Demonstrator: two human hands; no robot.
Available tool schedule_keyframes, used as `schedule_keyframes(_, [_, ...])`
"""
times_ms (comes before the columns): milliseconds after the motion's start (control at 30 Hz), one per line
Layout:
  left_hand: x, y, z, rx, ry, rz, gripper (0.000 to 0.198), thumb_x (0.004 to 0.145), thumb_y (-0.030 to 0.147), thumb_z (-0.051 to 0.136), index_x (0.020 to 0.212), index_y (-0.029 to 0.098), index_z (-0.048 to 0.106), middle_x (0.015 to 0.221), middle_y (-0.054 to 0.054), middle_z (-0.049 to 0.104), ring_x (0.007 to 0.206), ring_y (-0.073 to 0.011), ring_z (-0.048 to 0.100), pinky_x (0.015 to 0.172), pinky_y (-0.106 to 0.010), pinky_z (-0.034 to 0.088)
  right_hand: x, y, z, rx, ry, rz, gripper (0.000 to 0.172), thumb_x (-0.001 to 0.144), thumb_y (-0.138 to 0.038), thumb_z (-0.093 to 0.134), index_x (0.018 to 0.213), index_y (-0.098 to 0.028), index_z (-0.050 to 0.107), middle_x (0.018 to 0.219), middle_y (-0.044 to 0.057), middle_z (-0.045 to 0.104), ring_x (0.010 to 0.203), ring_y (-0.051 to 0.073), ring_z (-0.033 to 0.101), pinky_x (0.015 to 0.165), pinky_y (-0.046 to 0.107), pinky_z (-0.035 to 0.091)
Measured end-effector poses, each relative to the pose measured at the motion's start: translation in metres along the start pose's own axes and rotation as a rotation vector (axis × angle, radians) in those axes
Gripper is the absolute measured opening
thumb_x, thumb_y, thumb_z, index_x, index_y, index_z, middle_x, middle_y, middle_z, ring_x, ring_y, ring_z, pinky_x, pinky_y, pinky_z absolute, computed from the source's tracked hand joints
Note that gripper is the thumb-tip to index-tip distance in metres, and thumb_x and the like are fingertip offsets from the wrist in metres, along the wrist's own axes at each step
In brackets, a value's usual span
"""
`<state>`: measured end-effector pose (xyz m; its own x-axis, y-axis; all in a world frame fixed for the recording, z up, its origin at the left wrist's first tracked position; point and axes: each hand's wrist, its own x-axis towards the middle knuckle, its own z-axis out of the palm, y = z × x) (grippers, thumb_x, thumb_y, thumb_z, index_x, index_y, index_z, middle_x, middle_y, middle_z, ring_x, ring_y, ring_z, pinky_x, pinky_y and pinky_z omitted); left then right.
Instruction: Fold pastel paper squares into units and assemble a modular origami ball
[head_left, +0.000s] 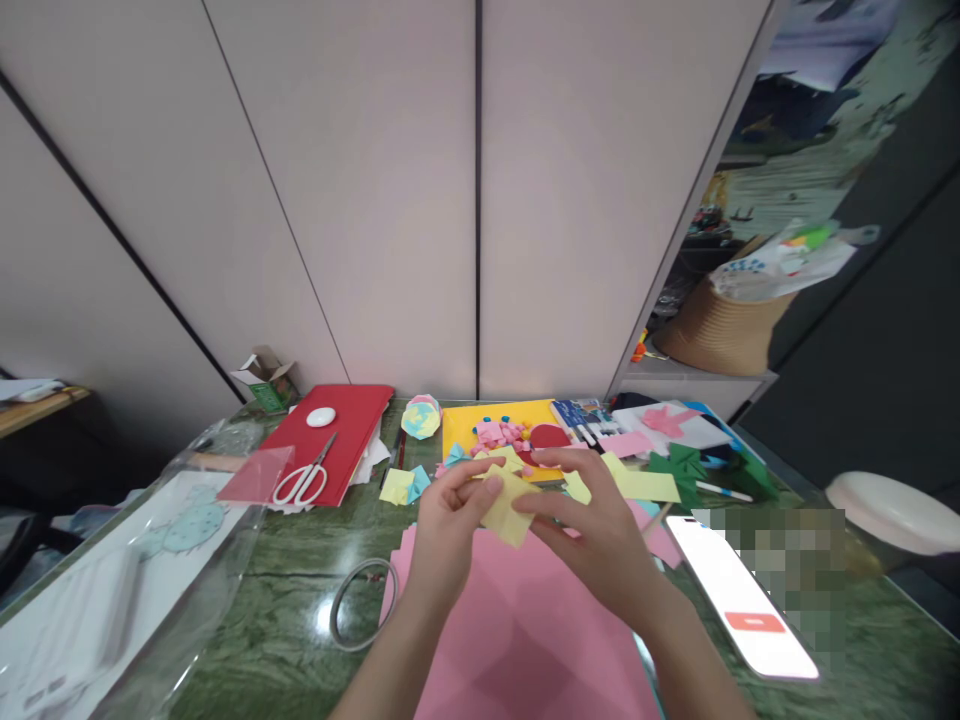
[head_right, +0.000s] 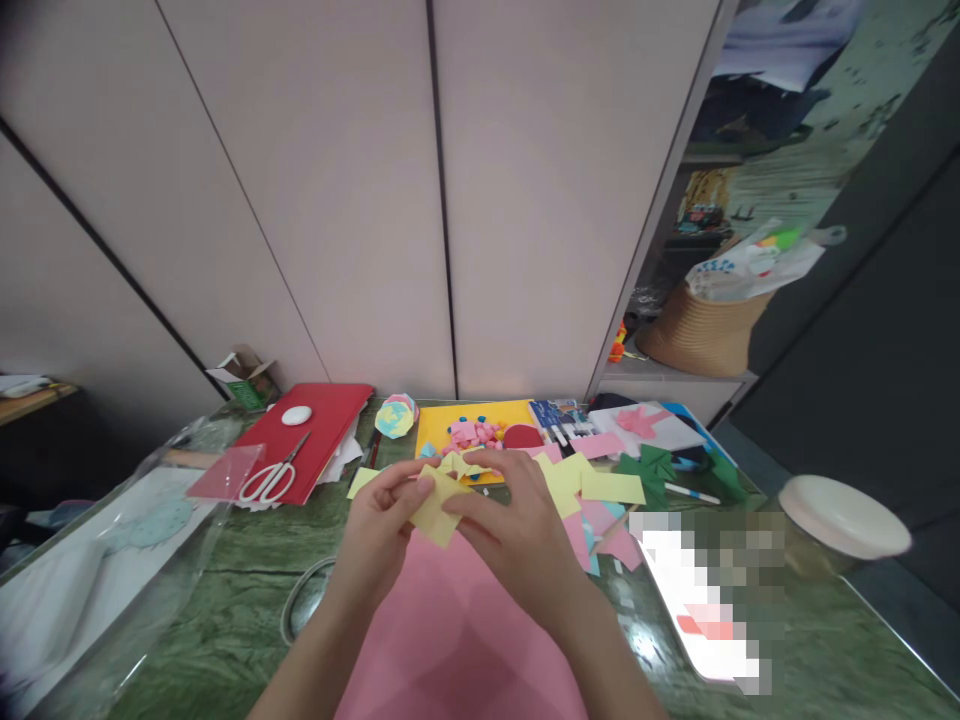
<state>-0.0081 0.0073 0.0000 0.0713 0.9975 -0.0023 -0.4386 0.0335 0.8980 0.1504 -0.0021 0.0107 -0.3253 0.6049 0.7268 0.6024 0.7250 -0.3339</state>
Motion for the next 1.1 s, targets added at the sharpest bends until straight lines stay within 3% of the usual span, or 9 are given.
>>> schedule_keyframes(233, [-0.005,0.000,0.001,0.045,-0.058,0.000,0.026,0.075,0.026,0.066,0.098,0.016,0.063,0.059,0.000,0.065,0.052,-0.0097,0.056,0.053,-0.020,0.043,0.003,-0.004,-0.004,0.201,-0.055,0.218,0.007,0.079,-0.020,0.060,0.074,-0.024,0.063,0.108,0.006,0.048,0.106,0.021,0.051,0.083,0.035,0.048])
schedule_keyframes(400, [-0.010,0.002,0.004,0.076,-0.099,0.075,0.021,0.079,0.031,0.060,0.094,0.018,0.067,0.090,-0.005,0.068,0.075,-0.0147,0.062,0.064,-0.023,0.047,0.007,-0.014,-0.001,0.277,0.021,0.434,0.015,0.080,-0.024,0.058,0.066,-0.021,0.053,0.096,0.004,0.053,0.093,0.017,0.056,0.076,0.029,0.048])
schedule_keyframes(600, [-0.016,0.008,0.012,0.136,-0.125,0.028,0.026,0.072,0.024,0.069,0.095,0.016,0.062,0.076,-0.005,0.072,0.070,-0.0167,0.065,0.066,-0.026,0.049,0.007,-0.019,0.006,0.281,0.074,0.452,0.018,0.082,-0.023,0.054,0.066,-0.021,0.048,0.081,0.002,0.055,0.080,0.016,0.055,0.064,0.025,0.047])
schedule_keyframes(867, [-0.020,0.012,0.016,0.193,-0.096,0.041,0.019,0.078,0.026,0.062,0.095,0.018,0.061,0.071,-0.002,0.072,0.065,-0.0129,0.065,0.063,-0.021,0.048,0.003,-0.021,0.009,0.270,0.123,0.460,0.018,0.082,-0.025,0.053,0.067,-0.021,0.045,0.075,0.002,0.054,0.073,0.015,0.052,0.052,0.022,0.043])
schedule_keyframes(1100, [-0.022,0.012,0.017,0.161,-0.084,0.053,0.020,0.079,0.027,0.062,0.096,0.018,0.061,0.071,-0.001,0.072,0.067,-0.0140,0.066,0.066,-0.023,0.049,0.000,-0.018,0.016,0.415,0.184,0.627,0.014,0.078,-0.030,0.058,0.083,-0.022,0.048,0.079,0.002,0.054,0.074,0.015,0.054,0.056,0.023,0.044])
